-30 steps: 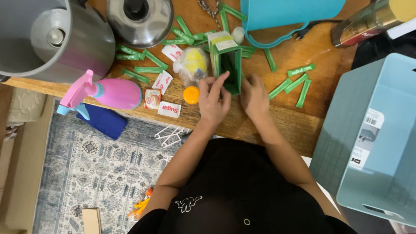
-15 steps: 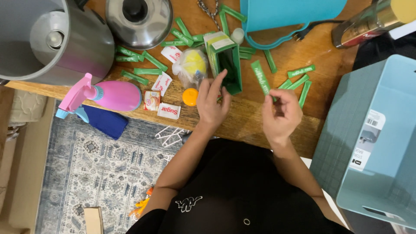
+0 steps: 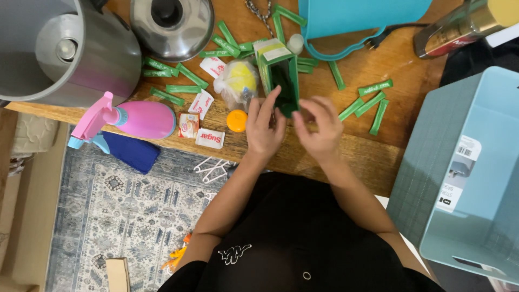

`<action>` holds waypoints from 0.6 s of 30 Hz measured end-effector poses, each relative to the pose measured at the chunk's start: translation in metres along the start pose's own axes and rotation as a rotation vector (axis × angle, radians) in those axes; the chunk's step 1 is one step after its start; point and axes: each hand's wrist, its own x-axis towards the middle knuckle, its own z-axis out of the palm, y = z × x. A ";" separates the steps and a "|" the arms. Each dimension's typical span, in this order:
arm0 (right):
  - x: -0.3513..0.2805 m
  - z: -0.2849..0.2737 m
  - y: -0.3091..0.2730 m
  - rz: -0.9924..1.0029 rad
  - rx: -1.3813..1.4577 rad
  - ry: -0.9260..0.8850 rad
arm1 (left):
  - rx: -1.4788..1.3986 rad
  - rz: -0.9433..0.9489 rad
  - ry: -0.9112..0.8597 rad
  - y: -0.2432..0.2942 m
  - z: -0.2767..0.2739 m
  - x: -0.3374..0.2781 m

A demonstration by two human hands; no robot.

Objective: The person picks up a package of paper towels, places it on a table, and then proceeds to take multiple green sachets from a scattered pile and place them into a green cardboard box.

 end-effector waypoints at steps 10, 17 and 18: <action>0.019 -0.028 0.040 0.314 -0.674 -0.228 | -0.039 -0.012 -0.005 0.009 0.000 0.004; -0.008 -0.023 0.071 0.373 -0.966 -0.318 | -0.013 -0.015 -0.021 0.011 -0.001 0.003; -0.008 -0.023 0.072 0.391 -0.974 -0.328 | -0.011 -0.013 -0.022 0.011 -0.002 0.003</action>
